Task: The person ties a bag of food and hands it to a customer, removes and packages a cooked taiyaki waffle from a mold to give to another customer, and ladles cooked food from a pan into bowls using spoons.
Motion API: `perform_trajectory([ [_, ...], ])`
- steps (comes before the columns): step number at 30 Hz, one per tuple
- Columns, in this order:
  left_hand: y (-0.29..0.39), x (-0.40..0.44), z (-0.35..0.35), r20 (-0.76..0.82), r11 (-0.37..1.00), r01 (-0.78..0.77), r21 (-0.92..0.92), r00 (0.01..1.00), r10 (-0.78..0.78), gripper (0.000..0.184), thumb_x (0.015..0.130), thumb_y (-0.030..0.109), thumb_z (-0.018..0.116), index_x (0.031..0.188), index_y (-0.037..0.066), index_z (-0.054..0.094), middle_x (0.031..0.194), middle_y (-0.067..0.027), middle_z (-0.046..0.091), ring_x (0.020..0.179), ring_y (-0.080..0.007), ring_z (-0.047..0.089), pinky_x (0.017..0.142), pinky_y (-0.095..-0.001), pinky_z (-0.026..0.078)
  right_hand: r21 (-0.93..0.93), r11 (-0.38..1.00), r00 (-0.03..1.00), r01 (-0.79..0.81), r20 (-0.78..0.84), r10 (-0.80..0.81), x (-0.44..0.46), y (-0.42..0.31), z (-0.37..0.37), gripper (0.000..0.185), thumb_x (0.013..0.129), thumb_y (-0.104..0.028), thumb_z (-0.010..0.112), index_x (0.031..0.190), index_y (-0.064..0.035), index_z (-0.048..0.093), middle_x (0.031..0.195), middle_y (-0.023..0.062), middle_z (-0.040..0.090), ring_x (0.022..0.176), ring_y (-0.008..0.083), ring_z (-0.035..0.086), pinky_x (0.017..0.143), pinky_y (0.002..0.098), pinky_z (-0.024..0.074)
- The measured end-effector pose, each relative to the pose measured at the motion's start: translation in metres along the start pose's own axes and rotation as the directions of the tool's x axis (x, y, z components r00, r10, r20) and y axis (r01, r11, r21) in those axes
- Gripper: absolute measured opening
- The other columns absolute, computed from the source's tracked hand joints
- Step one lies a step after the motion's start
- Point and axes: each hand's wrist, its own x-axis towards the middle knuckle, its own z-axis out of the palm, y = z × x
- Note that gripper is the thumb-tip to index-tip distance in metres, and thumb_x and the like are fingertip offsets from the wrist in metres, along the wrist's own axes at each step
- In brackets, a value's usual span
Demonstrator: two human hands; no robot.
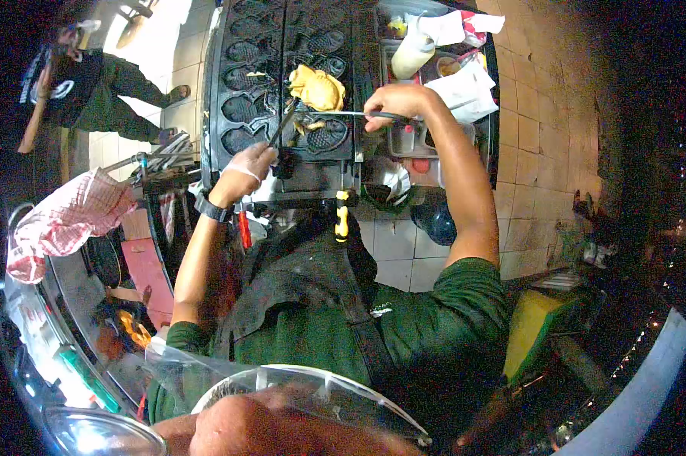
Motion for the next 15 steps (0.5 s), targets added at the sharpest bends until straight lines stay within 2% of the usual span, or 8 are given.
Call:
perform_trajectory([
  [1,0.001,0.000,-0.003,0.005,1.000,-0.008,0.000,1.000,0.008,0.020,0.097,0.018,0.050,0.100,0.001,0.060,0.094,-0.0220,0.062,0.088,-0.0416,0.063,0.076,-0.0466,0.052,-0.083,0.994,0.997,-0.074,0.018,0.076,-0.001,-0.006,-0.001,0.043,0.087,-0.048,0.070,0.089,-0.0057,0.067,0.080,0.0102,0.069,0.074,0.0257,0.065,0.068,0.0410,0.0504],
  [2,0.005,-0.001,-0.010,0.048,0.990,0.125,-0.065,0.991,-0.122,0.022,0.097,0.020,0.051,0.104,0.001,0.061,0.096,-0.0217,0.063,0.083,-0.0383,0.064,0.072,-0.0441,0.052,-0.278,0.958,0.994,0.076,-0.051,-0.094,0.007,-0.001,0.010,0.034,0.087,-0.039,0.071,0.090,-0.0063,0.062,0.083,0.0091,0.067,0.070,0.0281,0.062,0.063,0.0408,0.0501],
  [3,0.010,-0.002,-0.016,0.098,0.958,0.259,-0.123,0.964,-0.248,0.024,0.097,0.021,0.051,0.107,0.002,0.062,0.098,-0.0214,0.064,0.078,-0.0350,0.065,0.069,-0.0415,0.053,-0.283,0.955,0.984,0.093,-0.119,-0.131,0.005,0.003,0.026,0.041,0.085,-0.045,0.072,0.094,-0.0065,0.062,0.083,0.0142,0.067,0.073,0.0345,0.063,0.066,0.0426,0.0498],
  [7,0.025,0.002,-0.038,0.188,0.778,0.570,-0.262,0.821,-0.539,0.034,0.099,0.032,0.048,0.112,0.002,0.061,0.094,-0.0278,0.065,0.093,-0.0468,0.062,0.080,-0.0510,0.050,-0.079,0.959,0.959,-0.271,-0.108,0.262,-0.051,-0.068,0.047,0.052,0.079,-0.054,0.073,0.098,-0.0068,0.062,0.082,0.0148,0.066,0.072,0.0303,0.065,0.064,0.0417,0.0491],
  [9,0.020,0.005,-0.034,0.071,0.834,0.506,-0.218,0.861,-0.504,0.033,0.099,0.030,0.048,0.109,0.002,0.061,0.094,-0.0278,0.065,0.092,-0.0472,0.062,0.078,-0.0517,0.050,0.043,0.993,0.915,-0.114,-0.385,0.122,-0.044,-0.003,0.088,0.032,0.088,-0.034,0.071,0.095,-0.0057,0.060,0.082,0.0084,0.067,0.064,0.0215,0.065,0.057,0.0364,0.0496],
  [11,0.033,0.021,-0.043,0.057,0.843,0.482,-0.237,0.874,-0.483,0.031,0.100,0.031,0.048,0.105,0.002,0.061,0.092,-0.0293,0.065,0.093,-0.0476,0.061,0.076,-0.0537,0.049,0.509,0.852,0.874,-0.123,-0.351,0.337,-0.044,-0.020,0.092,0.021,0.091,-0.025,0.069,0.095,-0.0068,0.058,0.080,0.0027,0.064,0.063,0.0136,0.063,0.055,0.0316,0.0493],
  [13,0.028,0.038,-0.030,-0.007,0.898,0.406,-0.170,0.911,-0.413,0.026,0.096,0.027,0.053,0.099,0.002,0.060,0.091,-0.0261,0.065,0.085,-0.0444,0.064,0.071,-0.0521,0.050,0.541,0.840,0.899,0.045,-0.388,0.202,-0.017,0.024,0.120,0.022,0.092,-0.026,0.068,0.095,-0.0087,0.056,0.080,-0.0027,0.060,0.060,0.0084,0.059,0.053,0.0272,0.0483],
  [15,0.022,0.054,-0.024,-0.156,0.998,-0.014,0.060,0.987,0.024,0.018,0.090,0.021,0.058,0.095,0.003,0.059,0.090,-0.0204,0.063,0.075,-0.0388,0.066,0.065,-0.0472,0.053,0.651,0.753,0.918,-0.093,-0.238,0.319,-0.018,0.001,0.109,0.020,0.093,-0.025,0.068,0.096,-0.0098,0.056,0.081,-0.0043,0.058,0.058,0.0074,0.056,0.053,0.0254,0.0475],
])
